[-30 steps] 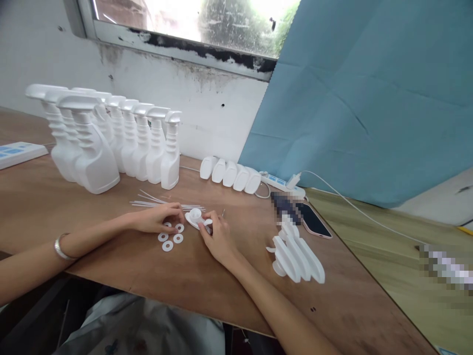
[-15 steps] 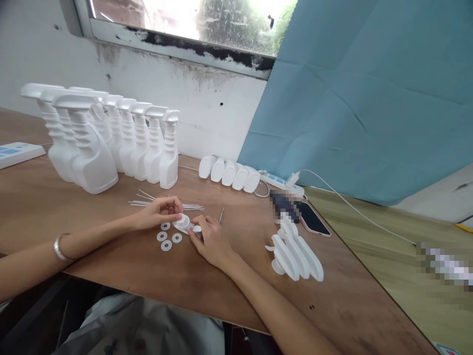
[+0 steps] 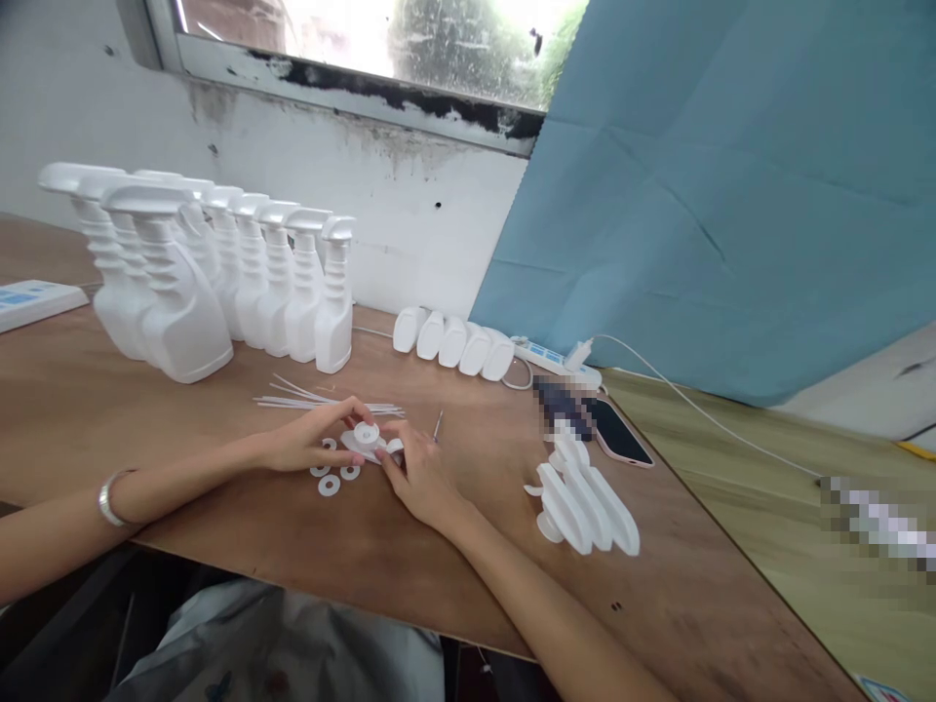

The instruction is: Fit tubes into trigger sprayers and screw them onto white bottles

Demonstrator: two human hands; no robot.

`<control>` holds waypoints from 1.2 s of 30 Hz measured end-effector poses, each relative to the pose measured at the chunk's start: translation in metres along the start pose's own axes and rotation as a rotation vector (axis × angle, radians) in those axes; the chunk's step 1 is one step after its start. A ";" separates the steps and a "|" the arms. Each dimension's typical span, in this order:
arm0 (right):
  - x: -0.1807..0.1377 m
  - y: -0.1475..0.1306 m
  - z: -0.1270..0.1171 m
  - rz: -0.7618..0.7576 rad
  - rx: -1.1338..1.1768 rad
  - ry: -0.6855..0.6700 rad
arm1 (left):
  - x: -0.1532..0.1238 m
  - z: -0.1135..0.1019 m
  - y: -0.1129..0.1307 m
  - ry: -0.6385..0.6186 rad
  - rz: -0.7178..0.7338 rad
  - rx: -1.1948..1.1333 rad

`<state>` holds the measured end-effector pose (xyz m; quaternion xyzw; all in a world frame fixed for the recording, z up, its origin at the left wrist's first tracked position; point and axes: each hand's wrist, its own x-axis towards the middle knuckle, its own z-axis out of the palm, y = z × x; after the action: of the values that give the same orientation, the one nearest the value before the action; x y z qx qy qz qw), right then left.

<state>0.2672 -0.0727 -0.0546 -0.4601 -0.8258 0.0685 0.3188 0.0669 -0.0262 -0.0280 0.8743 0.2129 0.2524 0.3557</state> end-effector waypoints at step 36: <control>0.001 -0.002 0.002 -0.170 -0.126 0.010 | 0.004 -0.005 -0.015 0.046 0.233 0.379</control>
<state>0.2642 -0.0725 -0.0551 -0.4081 -0.8628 -0.0132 0.2982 0.0640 -0.0115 -0.0346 0.9382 0.1624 0.2671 0.1486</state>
